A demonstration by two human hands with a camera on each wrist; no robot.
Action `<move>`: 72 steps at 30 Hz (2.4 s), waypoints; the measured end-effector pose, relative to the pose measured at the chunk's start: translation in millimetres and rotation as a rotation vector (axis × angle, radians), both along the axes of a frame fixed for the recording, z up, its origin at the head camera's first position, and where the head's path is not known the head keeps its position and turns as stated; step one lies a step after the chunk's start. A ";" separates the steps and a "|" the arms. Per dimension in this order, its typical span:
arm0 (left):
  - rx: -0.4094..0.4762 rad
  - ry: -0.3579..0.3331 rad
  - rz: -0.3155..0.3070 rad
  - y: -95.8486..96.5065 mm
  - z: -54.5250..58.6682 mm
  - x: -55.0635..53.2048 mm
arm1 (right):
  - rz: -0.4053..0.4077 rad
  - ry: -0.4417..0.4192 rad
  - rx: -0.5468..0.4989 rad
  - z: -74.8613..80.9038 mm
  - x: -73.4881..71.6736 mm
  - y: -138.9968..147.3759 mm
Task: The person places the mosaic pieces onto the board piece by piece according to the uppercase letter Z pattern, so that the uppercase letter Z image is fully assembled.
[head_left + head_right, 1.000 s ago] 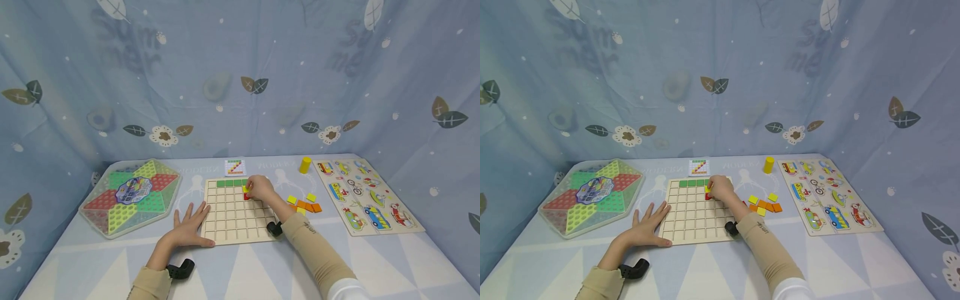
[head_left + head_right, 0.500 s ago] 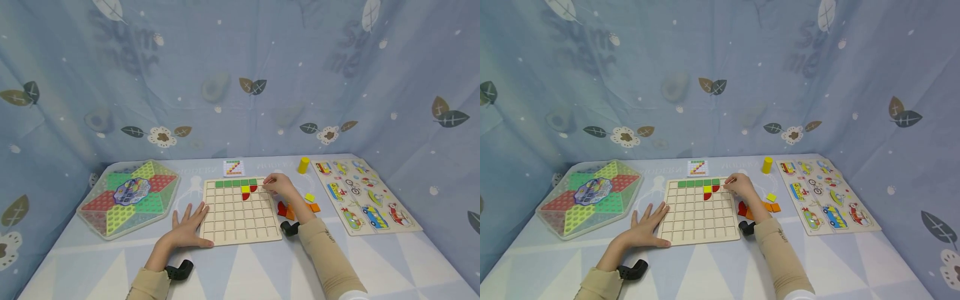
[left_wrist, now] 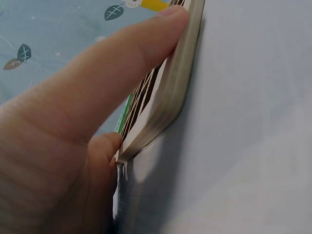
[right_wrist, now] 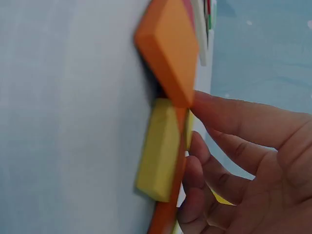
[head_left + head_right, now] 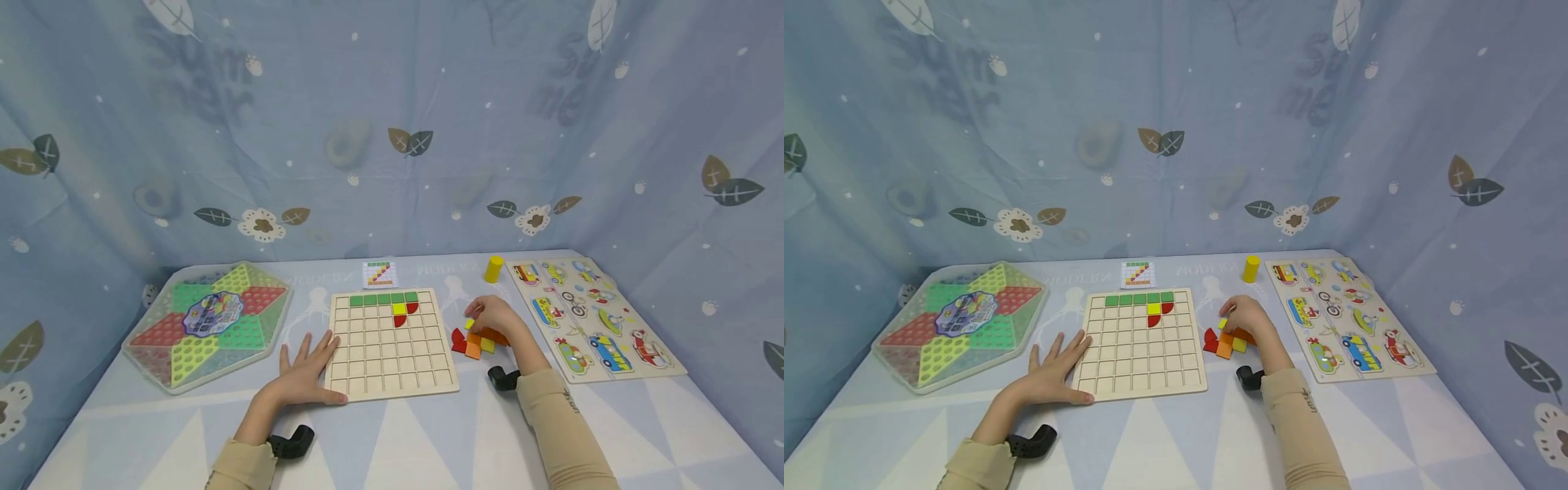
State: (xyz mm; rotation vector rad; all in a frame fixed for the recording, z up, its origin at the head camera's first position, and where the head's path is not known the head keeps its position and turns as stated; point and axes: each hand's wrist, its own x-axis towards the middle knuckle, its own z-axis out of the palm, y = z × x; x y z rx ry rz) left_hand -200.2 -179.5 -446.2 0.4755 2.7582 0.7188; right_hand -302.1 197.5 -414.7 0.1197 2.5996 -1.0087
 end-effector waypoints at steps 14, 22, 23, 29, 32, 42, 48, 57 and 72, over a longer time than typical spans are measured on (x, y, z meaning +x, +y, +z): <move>0.007 0.003 -0.004 -0.6 -1.1 -0.1 | 0.010 0.034 -0.182 -4.5 -10.3 -9.9; 0.006 0.000 0.003 -0.5 -2.0 0.3 | 0.047 0.088 -0.252 -1.3 -11.8 -49.0; 0.006 0.001 0.003 -0.4 -2.4 0.1 | 0.058 0.092 -0.267 -1.0 -11.4 -54.5; 0.011 0.003 0.006 -0.4 -4.2 -0.7 | 0.154 0.123 -0.320 0.3 -11.7 -88.4; 0.010 0.004 0.004 -0.6 -4.9 -0.7 | 0.201 0.129 -0.302 0.3 -13.9 -104.2; 0.005 0.000 0.010 -0.4 -5.0 -1.6 | 0.258 0.146 -0.194 -2.0 -17.9 -135.5; 0.002 0.004 0.008 0.0 -4.5 -2.1 | 0.338 0.229 0.002 -3.4 -16.9 -142.7; 0.008 0.004 0.012 -0.1 -4.4 -1.9 | 0.355 0.245 0.009 -5.1 -18.4 -140.6; 0.023 -0.002 0.011 -1.6 -2.7 -0.1 | 0.178 0.134 -0.315 0.9 -14.2 -80.4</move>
